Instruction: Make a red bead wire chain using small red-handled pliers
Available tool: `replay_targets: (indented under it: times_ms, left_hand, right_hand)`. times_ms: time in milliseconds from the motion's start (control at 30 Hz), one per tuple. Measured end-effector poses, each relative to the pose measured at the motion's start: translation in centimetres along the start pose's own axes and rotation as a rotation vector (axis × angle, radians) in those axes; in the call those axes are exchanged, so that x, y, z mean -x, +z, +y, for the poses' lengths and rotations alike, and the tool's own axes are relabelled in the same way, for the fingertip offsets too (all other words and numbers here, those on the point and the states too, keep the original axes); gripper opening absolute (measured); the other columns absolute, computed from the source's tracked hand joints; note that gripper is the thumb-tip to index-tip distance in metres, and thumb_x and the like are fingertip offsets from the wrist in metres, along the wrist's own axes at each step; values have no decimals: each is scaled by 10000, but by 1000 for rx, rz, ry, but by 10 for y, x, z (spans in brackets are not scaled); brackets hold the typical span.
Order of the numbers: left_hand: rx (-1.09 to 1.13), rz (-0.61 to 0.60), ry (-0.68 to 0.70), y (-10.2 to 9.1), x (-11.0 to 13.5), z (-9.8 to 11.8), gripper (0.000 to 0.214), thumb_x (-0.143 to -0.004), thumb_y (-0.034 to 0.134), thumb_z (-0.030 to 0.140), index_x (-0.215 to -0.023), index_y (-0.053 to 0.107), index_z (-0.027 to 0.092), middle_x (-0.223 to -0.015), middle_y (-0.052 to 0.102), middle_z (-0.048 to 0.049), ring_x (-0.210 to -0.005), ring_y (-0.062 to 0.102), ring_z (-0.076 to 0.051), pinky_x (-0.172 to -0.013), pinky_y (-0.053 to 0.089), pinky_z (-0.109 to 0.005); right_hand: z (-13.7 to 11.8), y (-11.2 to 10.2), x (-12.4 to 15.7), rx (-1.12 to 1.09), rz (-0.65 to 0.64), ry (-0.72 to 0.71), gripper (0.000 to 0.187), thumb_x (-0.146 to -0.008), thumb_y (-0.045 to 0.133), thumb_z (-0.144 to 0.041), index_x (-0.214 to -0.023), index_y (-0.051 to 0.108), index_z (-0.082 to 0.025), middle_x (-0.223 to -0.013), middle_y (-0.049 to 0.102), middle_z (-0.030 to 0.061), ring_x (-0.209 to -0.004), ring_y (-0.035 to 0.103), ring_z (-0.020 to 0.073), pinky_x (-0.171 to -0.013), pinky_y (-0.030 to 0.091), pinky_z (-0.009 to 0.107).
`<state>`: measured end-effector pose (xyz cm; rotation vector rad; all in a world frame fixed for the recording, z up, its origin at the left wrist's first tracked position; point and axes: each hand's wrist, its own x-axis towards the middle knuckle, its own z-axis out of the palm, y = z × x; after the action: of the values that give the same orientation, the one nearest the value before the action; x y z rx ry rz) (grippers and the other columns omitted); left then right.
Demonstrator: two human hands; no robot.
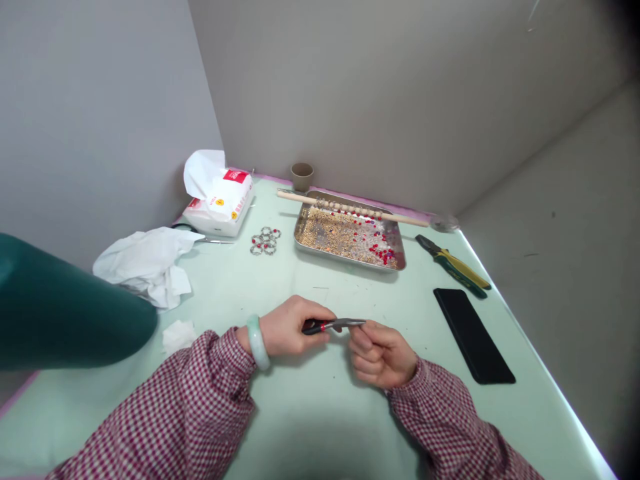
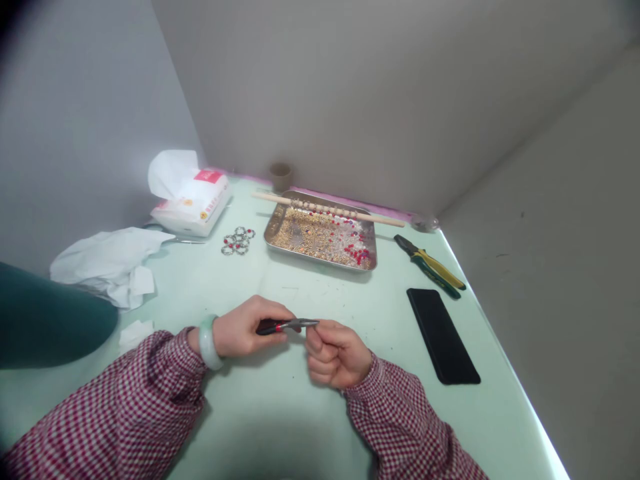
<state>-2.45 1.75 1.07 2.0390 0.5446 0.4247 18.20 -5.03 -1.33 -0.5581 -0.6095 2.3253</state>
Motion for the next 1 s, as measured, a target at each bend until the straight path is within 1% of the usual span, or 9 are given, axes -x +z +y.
replay_targets:
  times_ms: [100, 233, 367, 467, 600, 667, 767, 867, 1000]
  left_hand:
    - [3, 3, -16, 0, -1, 0, 222, -814, 578, 240, -980, 679, 131, -767, 659, -28, -642, 527, -115, -623, 421, -227]
    - [-41, 71, -61, 1, -2, 0, 224, -831, 569, 281, -965, 679, 139, -701, 608, 2, -603, 469, -108, -578, 375, -216]
    - [-72, 166, -115, 1, -3, 1, 221, -838, 552, 270, -970, 679, 148, -698, 598, 9, -600, 465, -108, -574, 360, -213]
    - [-114, 208, -129, 1, -3, -1, 208, -830, 554, 264, -952, 675, 146, -697, 597, 7, -613, 481, -116, -584, 364, -218]
    - [-184, 288, -134, 2, -4, -3, 192, -816, 565, 263, -929, 667, 146, -753, 632, -12, -662, 523, -138, -625, 384, -237]
    - [-201, 309, -140, 3, -4, -4, 205, -814, 566, 265, -952, 665, 150, -791, 651, -24, -689, 543, -150, -647, 397, -248]
    - [-221, 296, -132, 4, -5, -5, 212, -804, 580, 266, -967, 663, 158, -820, 663, -29, -714, 559, -160, -663, 407, -255]
    - [-241, 283, -115, 5, -5, -6, 200, -800, 587, 258, -958, 663, 160, -825, 664, -28, -726, 566, -163, -665, 407, -254]
    - [-258, 278, -114, 6, -4, -6, 209, -797, 588, 252, -969, 661, 161, -840, 668, -30, -728, 569, -162, -663, 407, -252]
  right_hand:
    - [-1, 1, 0, -7, -8, 2, 297, -823, 591, -402, -656, 460, -194, -431, 137, -129, -329, 69, 38, -318, 139, 158]
    - [-1, 9, -4, 212, 212, -228, 198, -870, 548, -369, -819, 519, -181, -493, 315, -102, -366, 164, 39, -346, 161, 165]
    - [2, 8, -6, 409, 354, -375, 174, -884, 539, -369, -914, 465, -215, -612, 439, -71, -392, 258, 43, -367, 163, 176]
    - [4, 1, -6, 737, 519, -502, 153, -902, 513, -353, -891, 476, -206, -604, 446, -59, -441, 350, 73, -412, 254, 203]
    - [4, -3, -6, 1360, 822, -721, 83, -888, 525, -253, -847, 555, -187, -742, 561, 20, -667, 505, 151, -622, 411, 299]
    - [2, -1, -7, 1582, 847, -766, 87, -875, 534, -215, -804, 570, -182, -779, 587, 45, -754, 522, 186, -705, 418, 340]
    - [1, 1, -9, 1755, 812, -756, 91, -864, 546, -197, -785, 585, -174, -766, 594, 57, -786, 517, 212, -741, 416, 372]
    - [1, 2, -12, 1774, 818, -751, 68, -864, 554, -196, -833, 607, -167, -799, 611, 68, -809, 527, 219, -753, 427, 376]
    - [-1, -1, -9, 1698, 880, -825, 115, -893, 513, -195, -859, 620, -169, -829, 625, 72, -843, 553, 213, -783, 445, 366]
